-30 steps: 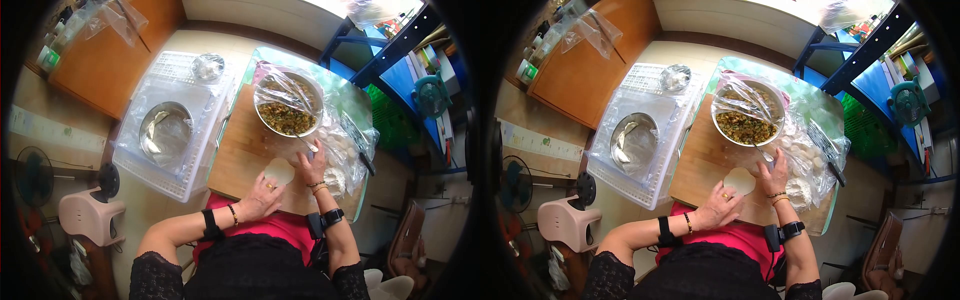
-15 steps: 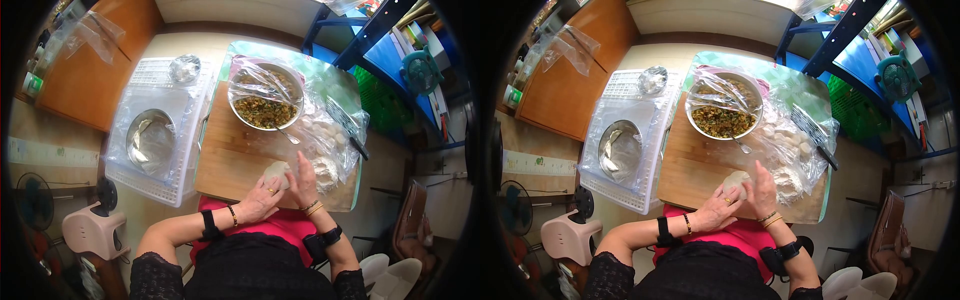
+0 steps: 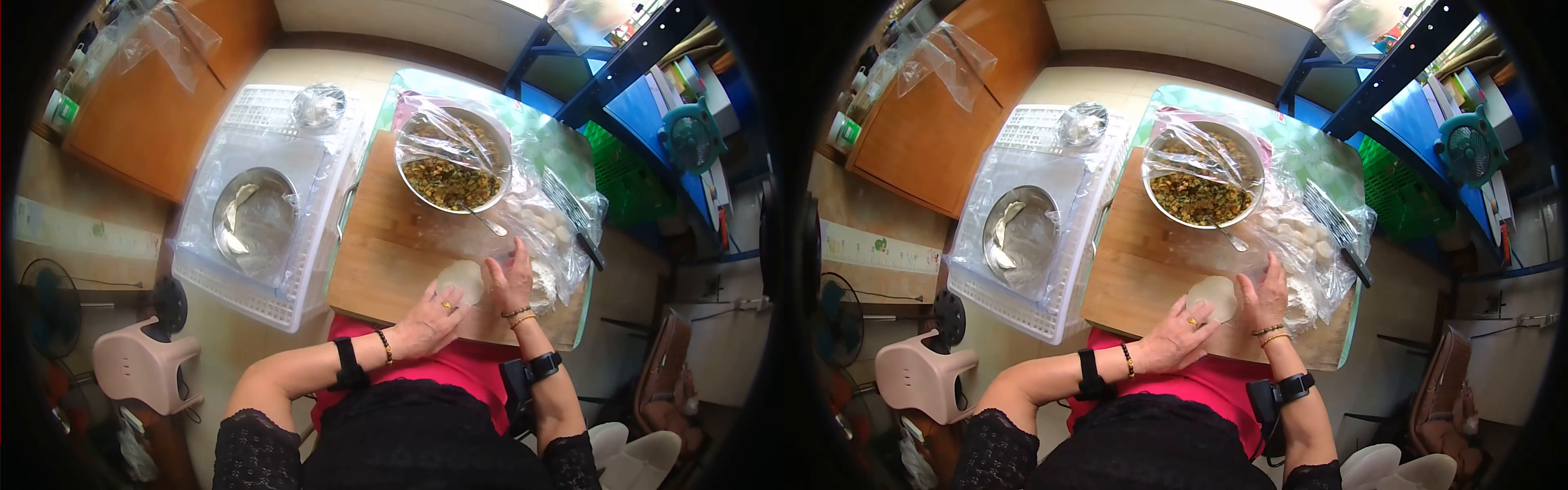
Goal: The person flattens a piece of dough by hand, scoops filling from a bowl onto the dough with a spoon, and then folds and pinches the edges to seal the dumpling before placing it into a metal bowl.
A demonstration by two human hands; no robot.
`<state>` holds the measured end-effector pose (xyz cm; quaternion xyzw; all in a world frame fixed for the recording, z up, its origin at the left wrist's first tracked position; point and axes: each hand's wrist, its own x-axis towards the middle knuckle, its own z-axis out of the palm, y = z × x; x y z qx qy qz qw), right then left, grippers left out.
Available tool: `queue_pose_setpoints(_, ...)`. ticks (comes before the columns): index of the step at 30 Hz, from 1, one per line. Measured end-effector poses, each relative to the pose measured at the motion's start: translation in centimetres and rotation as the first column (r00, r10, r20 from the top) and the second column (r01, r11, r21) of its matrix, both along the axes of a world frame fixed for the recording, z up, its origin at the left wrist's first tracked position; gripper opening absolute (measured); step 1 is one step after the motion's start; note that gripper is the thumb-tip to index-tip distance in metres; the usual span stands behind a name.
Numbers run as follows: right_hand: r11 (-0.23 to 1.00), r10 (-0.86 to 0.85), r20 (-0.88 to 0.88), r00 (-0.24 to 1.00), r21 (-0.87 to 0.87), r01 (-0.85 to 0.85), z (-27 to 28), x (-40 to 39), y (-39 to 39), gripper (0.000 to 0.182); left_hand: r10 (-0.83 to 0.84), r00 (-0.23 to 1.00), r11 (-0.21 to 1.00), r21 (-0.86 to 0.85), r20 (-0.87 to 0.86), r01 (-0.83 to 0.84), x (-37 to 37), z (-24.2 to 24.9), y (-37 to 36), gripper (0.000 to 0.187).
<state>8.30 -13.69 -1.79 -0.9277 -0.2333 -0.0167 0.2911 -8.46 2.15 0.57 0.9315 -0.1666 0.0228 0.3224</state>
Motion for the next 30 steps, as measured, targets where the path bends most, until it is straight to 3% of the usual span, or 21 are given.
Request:
queue_pose_setpoints(3,0.995,-0.067,-0.045,0.997,0.066,0.070,0.9,-0.2,-0.8,0.074,0.073,0.997,0.993,0.088,0.026,-0.075,0.1,0.4,1.1,0.061)
queue_pose_setpoints(7,0.998,0.004,-0.067,0.998,0.067,0.000,1.8,-0.4,-1.5,0.073,0.139,0.990,0.985,0.106,-0.004,-0.138,0.8,0.5,1.9,0.060)
queue_pose_setpoints(10,0.987,0.146,-0.009,0.989,0.073,-0.145,2.5,-0.4,-1.6,0.074,0.044,0.995,0.997,0.061,-0.088,-0.039,2.2,-0.4,1.4,0.059)
queue_pose_setpoints(12,0.969,0.231,0.040,0.972,0.077,-0.233,3.4,-0.4,-1.7,0.076,-0.095,0.995,0.989,0.113,0.004,0.094,3.2,-0.8,1.1,0.057)
queue_pose_setpoints(14,0.925,0.379,0.121,0.918,-0.008,-0.381,4.5,-0.4,-1.6,0.078,-0.103,0.993,0.987,0.132,0.062,0.094,3.3,-0.7,0.2,0.056)
queue_pose_setpoints(16,0.908,0.418,0.092,0.904,-0.065,-0.414,5.2,-0.9,-1.6,0.079,-0.110,0.987,0.984,0.156,0.114,0.092,2.9,-0.3,-0.5,0.055)
queue_pose_setpoints(18,0.867,0.479,0.036,0.877,-0.180,-0.466,5.0,-2.0,-1.3,0.079,-0.200,0.979,0.973,0.115,-0.025,0.202,2.3,0.3,-0.8,0.054)
queue_pose_setpoints(21,0.848,0.489,0.074,0.869,-0.272,-0.454,2.6,-3.4,-0.8,0.081,-0.221,0.966,0.968,0.094,-0.137,0.235,2.0,0.7,-0.4,0.053)
queue_pose_setpoints(23,0.870,0.432,0.118,0.894,-0.316,-0.378,1.5,-2.6,-0.4,0.083,-0.204,0.972,0.974,0.074,-0.119,0.214,1.8,0.9,-0.4,0.052)
queue_pose_setpoints(27,0.958,0.253,0.220,0.942,-0.194,-0.212,1.1,0.7,0.2,0.085,-0.164,0.986,0.983,0.082,0.006,0.163,1.9,0.7,-0.4,0.051)
queue_pose_setpoints(30,0.997,0.052,-0.027,0.998,0.057,-0.051,0.8,1.7,-0.2,0.080,-0.106,0.988,0.991,0.072,-0.110,0.114,2.2,1.0,-0.2,0.053)
